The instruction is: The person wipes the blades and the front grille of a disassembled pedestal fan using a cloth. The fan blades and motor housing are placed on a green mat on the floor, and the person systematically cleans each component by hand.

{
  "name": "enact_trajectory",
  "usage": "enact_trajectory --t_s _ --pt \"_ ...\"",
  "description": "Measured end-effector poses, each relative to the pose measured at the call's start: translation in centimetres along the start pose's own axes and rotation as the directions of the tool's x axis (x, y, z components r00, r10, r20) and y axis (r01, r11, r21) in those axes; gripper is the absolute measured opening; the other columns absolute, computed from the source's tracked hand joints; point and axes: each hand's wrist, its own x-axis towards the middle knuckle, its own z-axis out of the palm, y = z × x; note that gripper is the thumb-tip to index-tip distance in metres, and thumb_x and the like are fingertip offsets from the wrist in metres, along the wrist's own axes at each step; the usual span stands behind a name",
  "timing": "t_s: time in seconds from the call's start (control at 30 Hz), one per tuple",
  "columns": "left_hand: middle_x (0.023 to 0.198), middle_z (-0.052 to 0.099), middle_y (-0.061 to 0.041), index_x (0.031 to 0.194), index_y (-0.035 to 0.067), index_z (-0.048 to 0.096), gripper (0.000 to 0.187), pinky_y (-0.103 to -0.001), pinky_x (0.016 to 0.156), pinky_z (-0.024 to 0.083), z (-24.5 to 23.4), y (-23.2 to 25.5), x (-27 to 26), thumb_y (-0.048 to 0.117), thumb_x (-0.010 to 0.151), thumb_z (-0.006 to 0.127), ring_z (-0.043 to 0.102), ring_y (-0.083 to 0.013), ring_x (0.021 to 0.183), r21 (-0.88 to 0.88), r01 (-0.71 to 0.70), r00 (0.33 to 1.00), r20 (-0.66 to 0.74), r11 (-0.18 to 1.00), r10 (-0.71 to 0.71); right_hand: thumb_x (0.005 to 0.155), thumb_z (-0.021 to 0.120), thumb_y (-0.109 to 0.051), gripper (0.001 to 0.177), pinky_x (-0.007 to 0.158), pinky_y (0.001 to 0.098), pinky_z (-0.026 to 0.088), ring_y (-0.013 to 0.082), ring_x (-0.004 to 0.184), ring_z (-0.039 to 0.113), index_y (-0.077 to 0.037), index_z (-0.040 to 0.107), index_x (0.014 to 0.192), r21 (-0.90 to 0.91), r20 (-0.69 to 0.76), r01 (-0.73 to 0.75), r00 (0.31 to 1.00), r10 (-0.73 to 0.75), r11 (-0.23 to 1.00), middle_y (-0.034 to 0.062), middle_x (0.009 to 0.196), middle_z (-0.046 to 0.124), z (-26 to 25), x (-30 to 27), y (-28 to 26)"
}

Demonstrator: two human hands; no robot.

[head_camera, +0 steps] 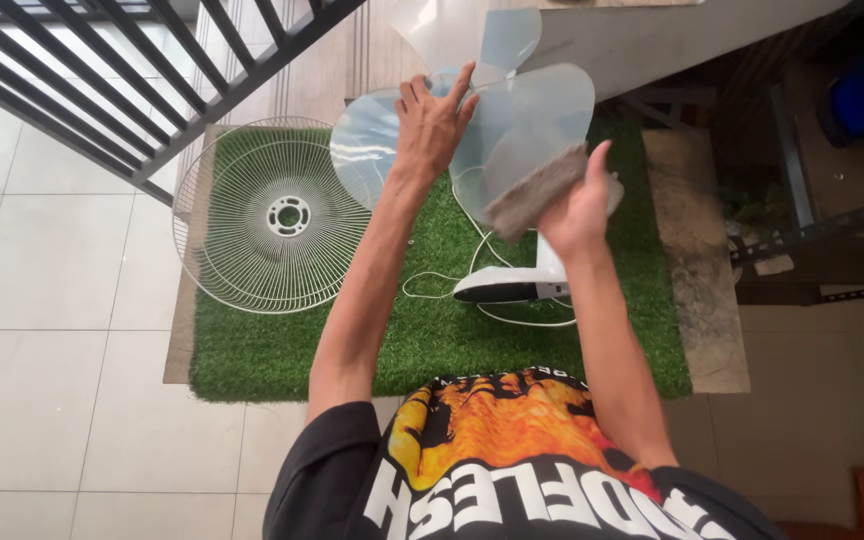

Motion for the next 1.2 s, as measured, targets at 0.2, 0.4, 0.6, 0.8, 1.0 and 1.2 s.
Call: enact_trajectory --t_s 0.2,0.4,0.6,0.8,1.0,1.2 --pt "0.119 0.052 -0.030 0.155 0.036 0.044 0.047 -0.052 0.088 0.048 0.6 1.4 -0.4 0.049 0.109 0.048 0.049 -0.0386 0.105 0.016 -0.002 0.999 -0.046 1.000 0.002 0.107 0.039 -0.046 0.061 0.121 0.0504 0.044 0.0343 0.138 0.053 -0.001 0.049 0.147 -0.166 -0.018 0.172 0.984 -0.178 0.971 0.0194 0.147 0.054 -2.3 4.1 -0.8" --pt "0.115 0.054 -0.029 0.156 0.040 0.042 0.047 -0.051 0.084 0.049 1.0 -0.6 0.9 0.049 0.110 0.045 0.048 -0.0372 0.103 0.031 0.096 0.994 0.056 0.995 -0.097 0.107 0.026 -0.038 0.056 0.119 0.0465 0.044 0.0319 0.138 0.050 -0.004 0.044 0.148 0.183 -0.070 -0.092 0.992 0.106 0.979 0.0170 0.150 0.049 -2.6 1.2 2.5" --pt "0.115 0.054 -0.031 0.153 0.041 0.045 0.046 -0.048 0.080 0.050 2.8 -0.7 0.1 0.049 0.108 0.048 0.048 -0.0369 0.101 0.099 0.025 0.999 -0.042 0.995 -0.021 0.114 0.028 -0.031 0.053 0.126 0.0527 0.038 0.0379 0.140 0.050 0.002 0.045 0.151 -0.161 0.123 0.113 0.988 -0.094 0.980 0.0224 0.149 0.053 -2.3 4.2 -0.7" --pt "0.114 0.055 -0.028 0.154 0.041 0.046 0.046 -0.050 0.084 0.051 2.6 -2.0 0.8 0.049 0.109 0.051 0.048 -0.0359 0.101 0.093 0.079 0.997 -0.027 0.992 -0.077 0.110 0.028 -0.031 0.054 0.121 0.0488 0.044 0.0356 0.141 0.051 0.000 0.048 0.149 0.141 0.042 -0.116 0.993 0.111 0.983 0.0185 0.152 0.055 -3.3 2.0 2.0" --pt "0.117 0.054 -0.029 0.153 0.041 0.047 0.047 -0.050 0.084 0.050 3.6 0.2 -0.4 0.047 0.106 0.051 0.048 -0.0379 0.104 0.040 0.012 1.000 -0.011 0.999 -0.012 0.114 0.034 -0.034 0.054 0.124 0.0489 0.042 0.0359 0.144 0.049 0.000 0.044 0.156 -0.020 0.040 0.044 0.998 -0.043 0.999 0.0190 0.155 0.051 -7.3 4.5 -1.0" --pt "0.117 0.053 -0.028 0.152 0.042 0.046 0.046 -0.053 0.091 0.048 2.1 0.2 0.3 0.051 0.107 0.049 0.048 -0.0381 0.105 0.071 0.151 0.988 -0.050 0.986 -0.148 0.107 0.032 -0.035 0.054 0.117 0.0438 0.046 0.0321 0.137 0.055 -0.006 0.045 0.151 -0.015 -0.059 -0.066 0.996 0.065 0.998 0.0141 0.149 0.056 -8.9 1.7 3.5"
